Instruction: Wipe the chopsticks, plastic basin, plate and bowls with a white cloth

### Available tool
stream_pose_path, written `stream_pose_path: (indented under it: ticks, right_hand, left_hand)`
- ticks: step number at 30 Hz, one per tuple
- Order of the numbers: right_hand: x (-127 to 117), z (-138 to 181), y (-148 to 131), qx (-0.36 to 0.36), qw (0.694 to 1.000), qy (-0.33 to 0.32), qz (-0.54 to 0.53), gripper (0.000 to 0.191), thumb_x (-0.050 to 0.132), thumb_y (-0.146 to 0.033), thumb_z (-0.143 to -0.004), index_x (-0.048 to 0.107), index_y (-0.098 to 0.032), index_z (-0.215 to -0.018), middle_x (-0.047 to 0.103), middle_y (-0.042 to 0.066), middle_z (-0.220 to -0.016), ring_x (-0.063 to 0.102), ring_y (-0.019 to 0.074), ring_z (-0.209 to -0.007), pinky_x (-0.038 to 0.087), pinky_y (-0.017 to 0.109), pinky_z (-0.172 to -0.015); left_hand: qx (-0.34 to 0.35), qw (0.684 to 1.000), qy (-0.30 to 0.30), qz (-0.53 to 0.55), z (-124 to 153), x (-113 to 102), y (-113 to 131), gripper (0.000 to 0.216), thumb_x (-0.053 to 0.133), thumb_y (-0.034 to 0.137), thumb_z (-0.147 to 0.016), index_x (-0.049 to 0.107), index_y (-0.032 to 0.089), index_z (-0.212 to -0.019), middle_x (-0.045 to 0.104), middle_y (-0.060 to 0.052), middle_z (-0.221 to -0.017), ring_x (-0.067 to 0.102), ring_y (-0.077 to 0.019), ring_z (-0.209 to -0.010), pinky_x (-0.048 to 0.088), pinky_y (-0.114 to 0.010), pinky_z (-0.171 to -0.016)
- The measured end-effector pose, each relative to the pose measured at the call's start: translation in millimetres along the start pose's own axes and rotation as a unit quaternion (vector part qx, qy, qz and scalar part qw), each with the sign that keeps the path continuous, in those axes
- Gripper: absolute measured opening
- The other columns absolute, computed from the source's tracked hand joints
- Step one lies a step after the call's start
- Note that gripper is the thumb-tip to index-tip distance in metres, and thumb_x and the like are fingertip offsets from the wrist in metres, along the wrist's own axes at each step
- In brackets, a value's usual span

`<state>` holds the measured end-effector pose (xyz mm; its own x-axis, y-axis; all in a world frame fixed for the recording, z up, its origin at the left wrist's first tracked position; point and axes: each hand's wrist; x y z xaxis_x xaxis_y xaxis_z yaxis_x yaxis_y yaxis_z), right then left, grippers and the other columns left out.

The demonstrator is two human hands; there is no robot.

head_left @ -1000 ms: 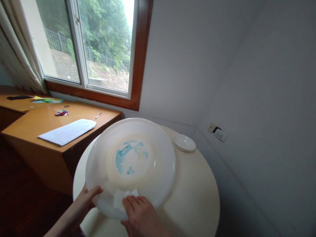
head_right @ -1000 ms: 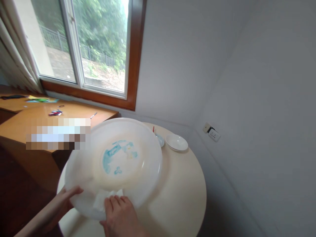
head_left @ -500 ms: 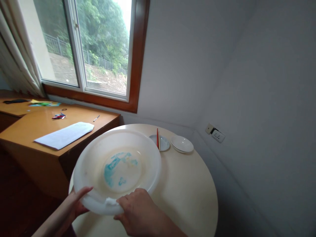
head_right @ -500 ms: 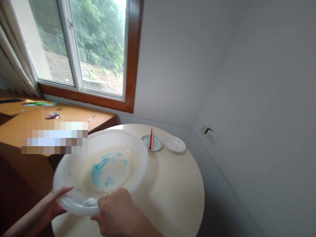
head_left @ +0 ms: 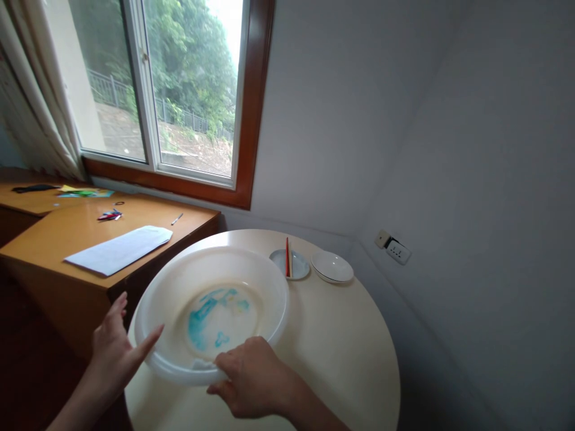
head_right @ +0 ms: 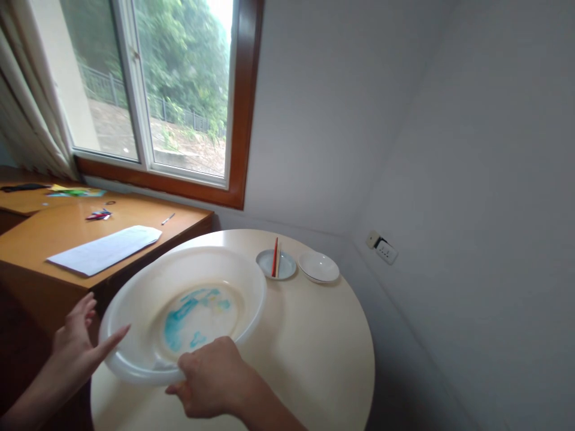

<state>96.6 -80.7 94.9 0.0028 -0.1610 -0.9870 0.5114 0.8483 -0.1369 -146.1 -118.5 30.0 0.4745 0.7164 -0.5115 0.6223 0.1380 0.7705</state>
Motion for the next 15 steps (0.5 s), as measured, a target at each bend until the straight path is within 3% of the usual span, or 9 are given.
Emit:
stream_pose_path:
  ticks: [2, 3, 4, 7, 9, 11, 13, 15]
  right_hand:
    - [1, 0, 1, -0.004, 1.000, 0.002, -0.001, 0.028, 0.052, -0.045, -0.081, 0.061, -0.019, -0.085, 0.072, 0.006, -0.083, 0.068, 0.0237, -0.078, 0.045, 0.029, -0.060]
    - [2, 0, 1, -0.005, 1.000, 0.004, -0.001, 0.028, 0.051, -0.045, -0.081, 0.062, -0.019, -0.085, 0.072, 0.006, -0.083, 0.068, 0.0236, -0.078, 0.045, 0.028, -0.061]
    - [2, 0, 2, -0.007, 1.000, 0.006, -0.003, 0.028, 0.051, -0.045, -0.081, 0.062, -0.019, -0.085, 0.072, 0.006, -0.083, 0.068, 0.0236, -0.078, 0.045, 0.028, -0.061]
    - [3, 0, 3, -0.010, 1.000, 0.009, -0.005, 0.028, 0.051, -0.044, -0.081, 0.063, -0.019, -0.085, 0.072, 0.006, -0.082, 0.068, 0.0235, -0.078, 0.045, 0.028, -0.062]
    - [4, 0, 3, -0.011, 1.000, 0.013, -0.006, 0.028, 0.051, -0.043, -0.081, 0.063, -0.019, -0.086, 0.072, 0.007, -0.083, 0.068, 0.0241, -0.079, 0.046, 0.029, -0.064]
    - [5, 0, 3, -0.012, 1.000, 0.016, -0.007, 0.029, 0.050, -0.043, -0.082, 0.064, -0.019, -0.089, 0.072, 0.007, -0.085, 0.067, 0.0250, -0.081, 0.047, 0.030, -0.067]
    - [5, 0, 3, -0.010, 1.000, 0.015, -0.013, 0.029, 0.050, -0.042, -0.082, 0.064, -0.020, -0.095, 0.072, 0.007, -0.088, 0.067, 0.0250, -0.085, 0.047, 0.031, -0.070]
    - [5, 0, 3, -0.009, 1.000, 0.014, -0.024, 0.030, 0.051, -0.042, -0.082, 0.063, -0.020, -0.100, 0.071, 0.007, -0.093, 0.066, 0.0241, -0.087, 0.047, 0.031, -0.072]
  left_hand:
    - [0.086, 0.996, 0.023, -0.029, -3, -9, 15, 0.072, 0.054, 0.048, -0.073, 0.027, 0.022, -0.133, 0.035, -0.014, -0.139, 0.029, -0.0399, -0.129, 0.022, -0.060, -0.104]
    - [0.107, 0.994, 0.007, -0.011, -5, -11, 24, 0.063, 0.052, 0.048, -0.075, 0.032, 0.024, -0.130, 0.039, -0.011, -0.137, 0.033, -0.0371, -0.127, 0.025, -0.056, -0.104]
    - [0.119, 0.992, -0.039, 0.027, -7, -11, 34, 0.056, 0.051, 0.050, -0.076, 0.040, 0.023, -0.124, 0.046, -0.011, -0.131, 0.040, -0.0341, -0.123, 0.029, -0.052, -0.103]
    - [0.088, 0.950, -0.273, 0.126, -11, -3, 64, 0.054, 0.039, 0.059, -0.078, 0.052, 0.020, -0.113, 0.059, -0.009, -0.120, 0.053, -0.0267, -0.113, 0.039, -0.039, -0.098]
    - [0.062, 0.910, -0.399, 0.096, -10, 6, 82, 0.061, 0.037, 0.064, -0.077, 0.055, 0.021, -0.115, 0.057, -0.008, -0.125, 0.048, -0.0257, -0.120, 0.035, -0.036, -0.102]
    - [0.015, 0.844, -0.534, 0.048, -7, 12, 97, 0.068, 0.030, 0.068, -0.077, 0.057, 0.018, -0.115, 0.059, -0.009, -0.123, 0.049, -0.0256, -0.118, 0.036, -0.035, -0.100]
    - [0.003, 0.787, -0.617, 0.004, -3, 14, 107, 0.076, 0.020, 0.071, -0.077, 0.058, 0.015, -0.112, 0.063, -0.012, -0.116, 0.055, -0.0262, -0.109, 0.039, -0.035, -0.094]
    - [0.035, 0.762, -0.645, -0.043, 0, 12, 114, 0.081, 0.013, 0.071, -0.078, 0.062, 0.012, -0.104, 0.067, -0.012, -0.104, 0.059, -0.0261, -0.097, 0.042, -0.034, -0.087]
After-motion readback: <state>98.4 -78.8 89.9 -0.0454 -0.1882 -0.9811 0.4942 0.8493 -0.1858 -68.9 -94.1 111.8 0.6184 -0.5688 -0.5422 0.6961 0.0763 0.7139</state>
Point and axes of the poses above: each hand's wrist, its own z-axis away from the middle knuckle, its own x-axis out of the palm, y = z × x
